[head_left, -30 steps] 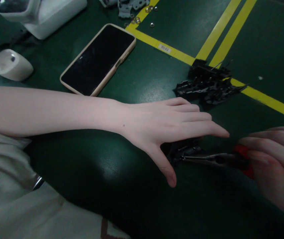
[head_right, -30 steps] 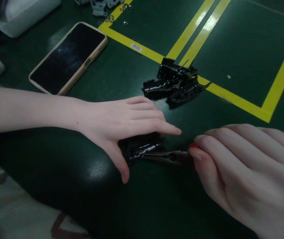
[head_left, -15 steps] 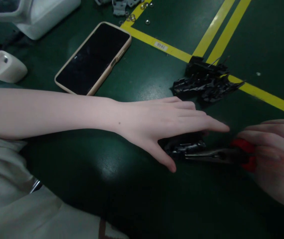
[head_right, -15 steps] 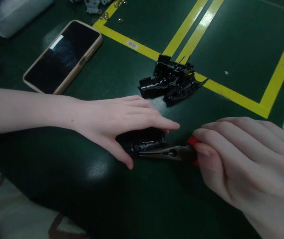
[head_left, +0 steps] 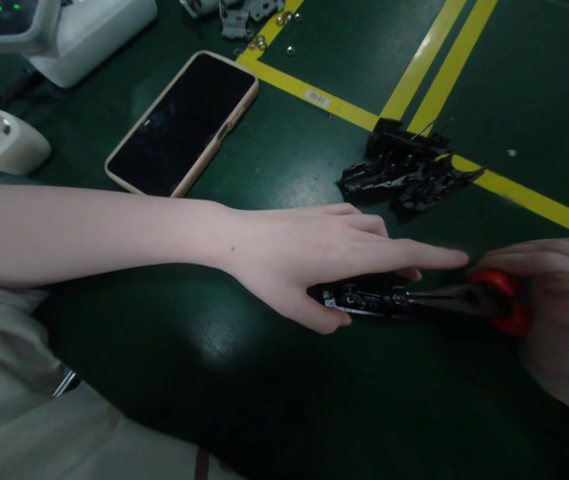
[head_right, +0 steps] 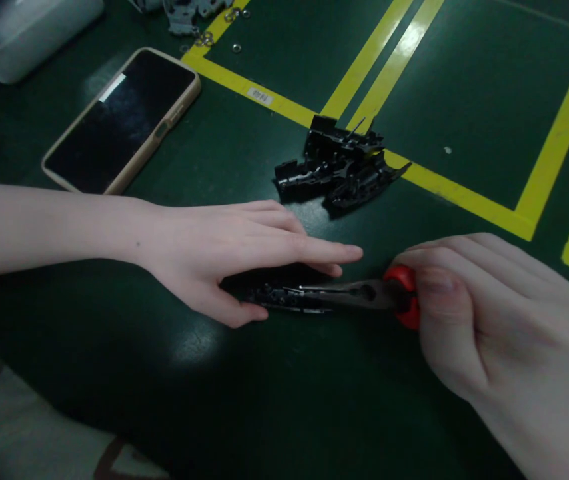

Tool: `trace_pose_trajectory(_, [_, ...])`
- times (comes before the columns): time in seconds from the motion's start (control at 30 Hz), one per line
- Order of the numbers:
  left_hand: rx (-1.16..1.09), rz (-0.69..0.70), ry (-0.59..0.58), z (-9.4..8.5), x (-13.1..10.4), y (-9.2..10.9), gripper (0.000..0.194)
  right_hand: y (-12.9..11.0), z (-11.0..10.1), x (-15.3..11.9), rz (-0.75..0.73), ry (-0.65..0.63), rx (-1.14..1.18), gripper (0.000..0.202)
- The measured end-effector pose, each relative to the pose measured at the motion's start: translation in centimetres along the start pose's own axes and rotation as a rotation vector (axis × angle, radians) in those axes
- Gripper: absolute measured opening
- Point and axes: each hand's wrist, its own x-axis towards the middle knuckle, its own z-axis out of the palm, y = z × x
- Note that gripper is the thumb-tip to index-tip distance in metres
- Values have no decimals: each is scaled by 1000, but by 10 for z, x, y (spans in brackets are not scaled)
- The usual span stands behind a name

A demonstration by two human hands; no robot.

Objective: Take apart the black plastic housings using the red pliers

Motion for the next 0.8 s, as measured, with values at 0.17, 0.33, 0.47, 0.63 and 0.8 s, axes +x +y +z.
trace_pose_trajectory(0.17, [6,25,28,-1,0,0,68,-5,-2,3,-40,9,58,29])
trace_pose_trajectory(0.33, [29,47,-11,-1,1,1,67,-13,-7,7,-25,-46,-15,22])
trace_pose_trajectory(0.47, [35,63,10,0,0,0,70,-12,-6,5,-50,4,-141,21])
trace_pose_trajectory(0.63, [88,73,94,0,1,0,53,-12,-2,6,-99,91,-175,21])
trace_pose_trajectory(0.8, [162,63,240,0,1,3,28,-23,0,8,-101,131,-240,19])
